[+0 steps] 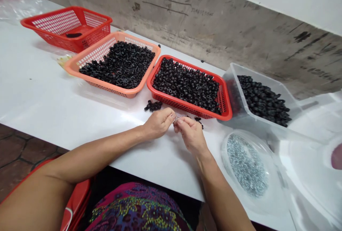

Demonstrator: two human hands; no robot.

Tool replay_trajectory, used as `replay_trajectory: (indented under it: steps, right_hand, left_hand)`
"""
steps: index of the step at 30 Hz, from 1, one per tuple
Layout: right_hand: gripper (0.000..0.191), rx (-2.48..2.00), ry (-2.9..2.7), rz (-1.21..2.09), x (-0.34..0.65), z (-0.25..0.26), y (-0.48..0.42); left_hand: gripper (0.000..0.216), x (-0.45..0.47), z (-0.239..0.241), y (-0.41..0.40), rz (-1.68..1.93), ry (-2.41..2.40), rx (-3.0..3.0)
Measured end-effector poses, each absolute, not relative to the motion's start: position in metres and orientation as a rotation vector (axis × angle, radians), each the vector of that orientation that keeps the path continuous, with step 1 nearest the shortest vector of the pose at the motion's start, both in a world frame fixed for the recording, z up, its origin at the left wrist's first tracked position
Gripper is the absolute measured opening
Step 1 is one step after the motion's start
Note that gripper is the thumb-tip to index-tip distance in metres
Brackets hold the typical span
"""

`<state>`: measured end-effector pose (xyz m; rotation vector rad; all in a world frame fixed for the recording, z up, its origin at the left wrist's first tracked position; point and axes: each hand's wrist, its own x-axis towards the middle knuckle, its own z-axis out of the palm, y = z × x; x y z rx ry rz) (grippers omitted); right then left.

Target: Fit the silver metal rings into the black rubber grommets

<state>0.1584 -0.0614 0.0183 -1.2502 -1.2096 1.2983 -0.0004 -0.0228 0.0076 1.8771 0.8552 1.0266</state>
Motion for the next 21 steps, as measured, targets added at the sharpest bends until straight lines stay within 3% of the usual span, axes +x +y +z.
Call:
replay_trajectory:
  steps: [5,14,21]
  right_hand:
    - [0.039,-1.078,-0.992,1.684,0.1612,0.019,-0.0583]
    - [0.031,-1.118,-0.897,1.688,0.1669,0.0172,-0.0539]
    - [0.027,-1.12,-0.893,1.551,0.1651,0.0151,-0.056]
  left_hand:
    - [0.019,0.0011,0.0094,-0.0243,1.06,0.743,1.714]
    - [0.016,-0.0001,0.0043,-0.0218,1.02,0.678,1.83]
    - [0.028,0.0005,0.0069,-0.0202,0.871,0.761,1.8]
